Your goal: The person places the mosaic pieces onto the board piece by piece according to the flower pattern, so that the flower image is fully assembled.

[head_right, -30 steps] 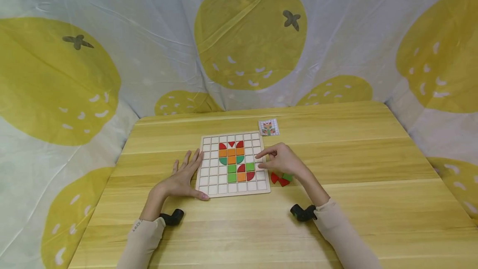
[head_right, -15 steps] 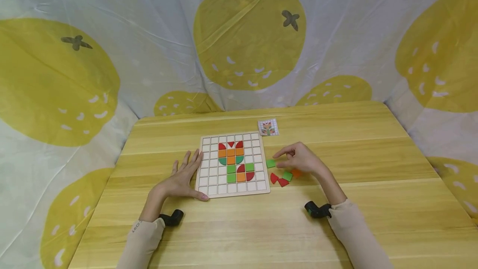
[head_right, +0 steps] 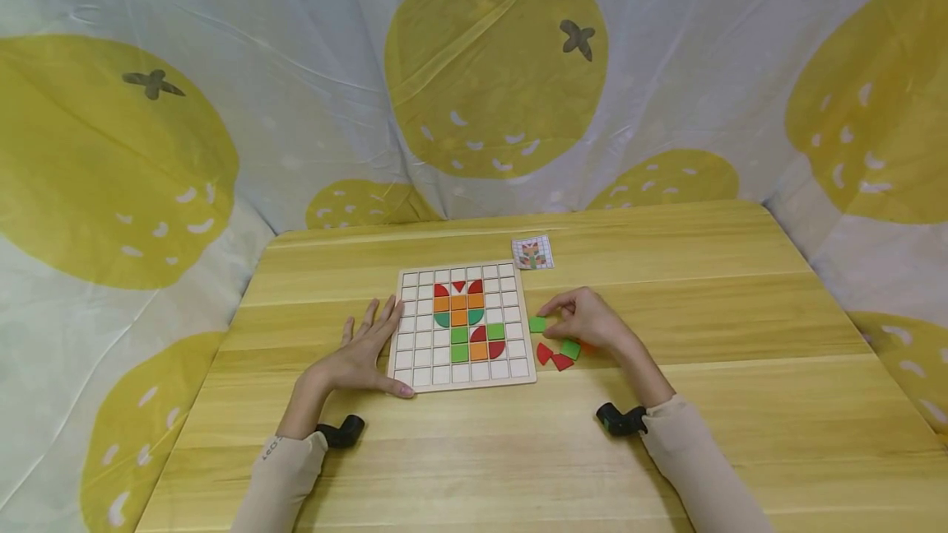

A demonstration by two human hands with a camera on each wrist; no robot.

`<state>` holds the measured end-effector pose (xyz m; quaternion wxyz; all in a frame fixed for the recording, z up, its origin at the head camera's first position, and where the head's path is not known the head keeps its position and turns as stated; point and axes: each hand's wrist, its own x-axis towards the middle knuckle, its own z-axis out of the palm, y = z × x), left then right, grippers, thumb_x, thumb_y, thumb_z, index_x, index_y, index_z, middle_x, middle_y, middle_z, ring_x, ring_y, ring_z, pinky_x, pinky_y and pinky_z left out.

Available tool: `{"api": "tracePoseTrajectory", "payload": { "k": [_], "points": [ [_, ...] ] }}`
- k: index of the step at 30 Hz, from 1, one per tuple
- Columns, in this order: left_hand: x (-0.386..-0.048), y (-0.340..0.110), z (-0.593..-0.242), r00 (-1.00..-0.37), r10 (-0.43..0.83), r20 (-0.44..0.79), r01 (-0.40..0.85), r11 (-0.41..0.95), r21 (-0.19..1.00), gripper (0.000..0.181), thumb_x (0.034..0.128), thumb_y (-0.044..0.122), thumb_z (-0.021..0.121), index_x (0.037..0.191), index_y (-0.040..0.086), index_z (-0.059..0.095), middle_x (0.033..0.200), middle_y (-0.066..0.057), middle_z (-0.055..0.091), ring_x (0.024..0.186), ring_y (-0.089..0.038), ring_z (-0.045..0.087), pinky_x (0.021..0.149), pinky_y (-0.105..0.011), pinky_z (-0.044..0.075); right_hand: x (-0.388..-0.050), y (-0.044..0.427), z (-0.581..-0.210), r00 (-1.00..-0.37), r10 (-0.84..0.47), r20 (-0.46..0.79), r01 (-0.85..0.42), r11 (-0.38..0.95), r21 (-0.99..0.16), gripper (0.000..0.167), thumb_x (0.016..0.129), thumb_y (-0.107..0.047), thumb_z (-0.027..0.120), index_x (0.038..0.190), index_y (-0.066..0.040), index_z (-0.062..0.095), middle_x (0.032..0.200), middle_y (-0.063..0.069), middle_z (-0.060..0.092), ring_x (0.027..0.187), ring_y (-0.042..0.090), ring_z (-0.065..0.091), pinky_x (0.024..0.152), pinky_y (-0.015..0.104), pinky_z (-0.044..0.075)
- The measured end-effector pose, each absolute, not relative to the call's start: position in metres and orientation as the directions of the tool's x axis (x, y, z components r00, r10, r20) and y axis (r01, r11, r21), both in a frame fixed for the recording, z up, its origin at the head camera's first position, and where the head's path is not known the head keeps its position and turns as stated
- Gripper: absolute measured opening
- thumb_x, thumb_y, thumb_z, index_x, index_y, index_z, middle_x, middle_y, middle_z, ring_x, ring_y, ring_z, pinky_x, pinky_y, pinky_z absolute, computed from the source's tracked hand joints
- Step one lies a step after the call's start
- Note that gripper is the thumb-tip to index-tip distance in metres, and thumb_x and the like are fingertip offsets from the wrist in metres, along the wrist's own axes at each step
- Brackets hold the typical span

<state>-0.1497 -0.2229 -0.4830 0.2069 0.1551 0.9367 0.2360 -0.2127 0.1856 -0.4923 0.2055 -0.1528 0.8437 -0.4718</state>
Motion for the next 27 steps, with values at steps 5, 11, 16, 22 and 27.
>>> {"api": "tracePoseTrajectory", "payload": {
  "k": [5,11,16,22,27],
  "points": [
    [-0.149,-0.223,-0.483,-0.866,0.388,-0.315,0.192,0.841,0.506,0.145,0.0679,0.06,0.091,0.167,0.01,-0.002,0.175,-0.011,-0.016,0.159,-0.039,-0.024,0.122,-0.071,-0.018,-0.212,0.183,-0.491,-0.884,-0.423,-0.199,-0.065,0.532,-0.844,0.027,0.087,-0.008,0.082,0.111,0.002,0.076,0.061,-0.005,0.035,0.055,0.007,0.029,0.053,0.021,0.028],
    [-0.149,-0.223,-0.484,-0.867,0.387,-0.314,0.195,0.843,0.502,0.145,0.0678,0.061,0.091,0.167,0.011,-0.002,0.175,-0.01,-0.015,0.159,-0.039,-0.023,0.122,-0.071,-0.017,-0.204,0.166,-0.481,-0.879,-0.445,-0.172,-0.096,0.518,-0.85,0.025,0.089,-0.015,0.082,0.111,-0.005,0.078,0.061,-0.005,0.031,0.055,0.009,0.027,0.054,0.023,0.028],
    [-0.15,-0.223,-0.484,-0.869,0.385,-0.311,0.195,0.844,0.5,0.145,0.0674,0.061,0.091,0.167,0.011,-0.002,0.175,-0.01,-0.015,0.159,-0.039,-0.023,0.122,-0.071,-0.017,-0.192,0.136,-0.472,-0.841,-0.516,-0.162,-0.132,0.486,-0.864,0.023,0.087,-0.016,0.084,0.109,-0.01,0.079,0.061,-0.006,0.029,0.056,0.01,0.024,0.053,0.022,0.026],
    [-0.149,-0.223,-0.485,-0.867,0.389,-0.31,0.2,0.843,0.499,0.145,0.0678,0.062,0.091,0.167,0.011,-0.002,0.175,-0.01,-0.015,0.159,-0.039,-0.023,0.122,-0.071,-0.017,-0.18,0.1,-0.472,-0.783,-0.609,-0.127,-0.212,0.454,-0.866,0.021,0.082,-0.014,0.088,0.102,-0.009,0.081,0.057,-0.007,0.033,0.056,0.008,0.03,0.056,0.019,0.028],
    [-0.149,-0.223,-0.484,-0.869,0.386,-0.309,0.196,0.843,0.5,0.145,0.0674,0.061,0.091,0.167,0.011,-0.002,0.175,-0.01,-0.015,0.159,-0.039,-0.023,0.122,-0.071,-0.017,-0.172,0.084,-0.478,-0.743,-0.652,-0.148,-0.237,0.464,-0.854,0.019,0.079,-0.01,0.088,0.096,-0.007,0.08,0.056,-0.007,0.036,0.054,0.008,0.03,0.053,0.017,0.028]
  ]
}}
